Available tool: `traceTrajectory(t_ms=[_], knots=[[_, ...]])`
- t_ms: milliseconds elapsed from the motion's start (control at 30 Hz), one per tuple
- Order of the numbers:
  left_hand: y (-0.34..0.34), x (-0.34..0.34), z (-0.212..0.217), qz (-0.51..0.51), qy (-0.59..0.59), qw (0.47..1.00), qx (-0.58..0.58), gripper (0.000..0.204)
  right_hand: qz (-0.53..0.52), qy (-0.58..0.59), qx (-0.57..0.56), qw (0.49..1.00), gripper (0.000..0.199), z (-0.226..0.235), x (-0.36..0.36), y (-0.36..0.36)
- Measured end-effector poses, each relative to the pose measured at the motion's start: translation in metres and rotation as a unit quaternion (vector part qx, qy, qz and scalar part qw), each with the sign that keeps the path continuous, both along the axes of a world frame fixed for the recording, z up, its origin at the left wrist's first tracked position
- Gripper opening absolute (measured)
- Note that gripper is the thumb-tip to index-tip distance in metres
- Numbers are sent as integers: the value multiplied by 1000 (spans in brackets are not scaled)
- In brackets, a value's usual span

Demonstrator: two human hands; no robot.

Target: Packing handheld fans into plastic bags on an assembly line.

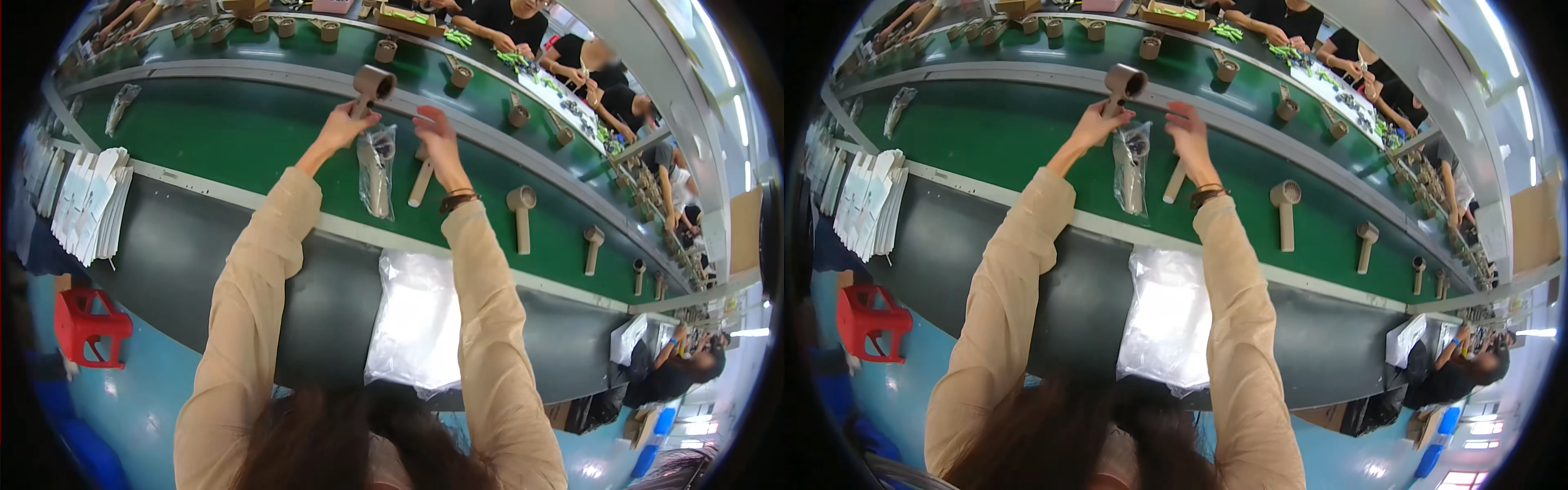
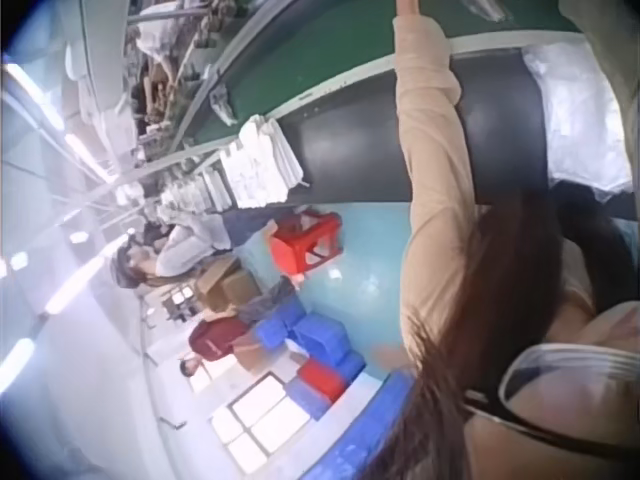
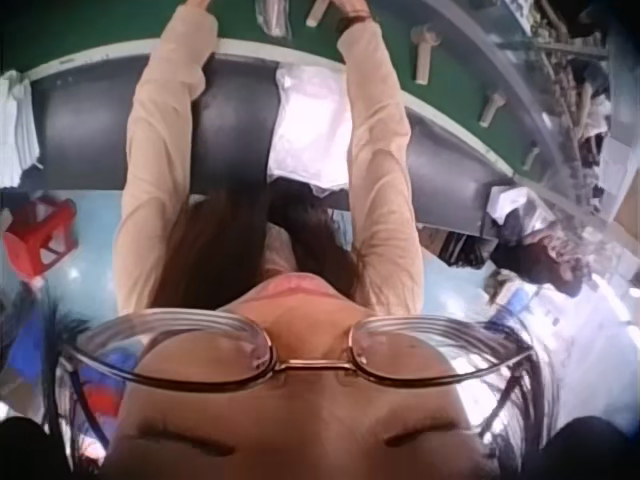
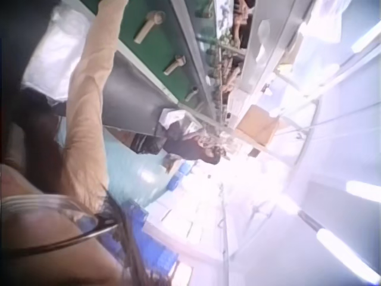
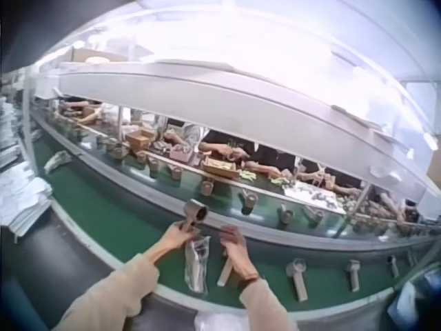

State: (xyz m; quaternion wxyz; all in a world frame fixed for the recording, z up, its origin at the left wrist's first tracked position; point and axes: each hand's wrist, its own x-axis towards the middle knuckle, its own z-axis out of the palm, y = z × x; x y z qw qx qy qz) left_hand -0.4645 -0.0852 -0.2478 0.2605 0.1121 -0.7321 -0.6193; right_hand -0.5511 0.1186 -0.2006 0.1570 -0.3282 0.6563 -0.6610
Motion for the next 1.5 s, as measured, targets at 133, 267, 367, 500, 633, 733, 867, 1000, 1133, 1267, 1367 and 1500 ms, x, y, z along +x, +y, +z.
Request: traceTrajectory(t_ms=[133,267,367,500,633,733,867,1000,1133,1267,1367,1500], knots=[[3,16,18,123,-19,969,-213,34,19,44,-53,997,26,18,6,59],[111,73,88,0,-89,983,-157,36,39,28,51,998,41,65,86,157],[217,130,101,-72,6,930,-361,33,-42,-47,-22,998,59,60,141,212],[298,165,81,-227,-43,903,-362,35,-130,-17,32,991,44,33,177,274],[335,192,55,-25,94,932,-350,40,-260,-123,-68,955,31,-11,186,325],[373,229,14,-217,24,903,-370,19,-342,-192,-141,909,29,-52,190,336],[394,230,-18,-225,-5,885,-408,19,-247,-48,-119,961,34,-75,197,309],[394,224,-21,-221,-61,897,-378,12,-217,-13,-50,975,38,-80,187,306],[383,222,-16,-219,-102,928,-283,10,-303,206,81,927,43,-82,195,318],[366,221,8,-204,-155,953,-160,15,-437,130,76,887,21,-54,251,351],[370,224,15,-220,-145,957,-120,15,-323,-54,65,943,24,-62,289,348],[372,237,18,-229,-141,959,-90,14,-251,-93,207,941,24,-53,298,324]])
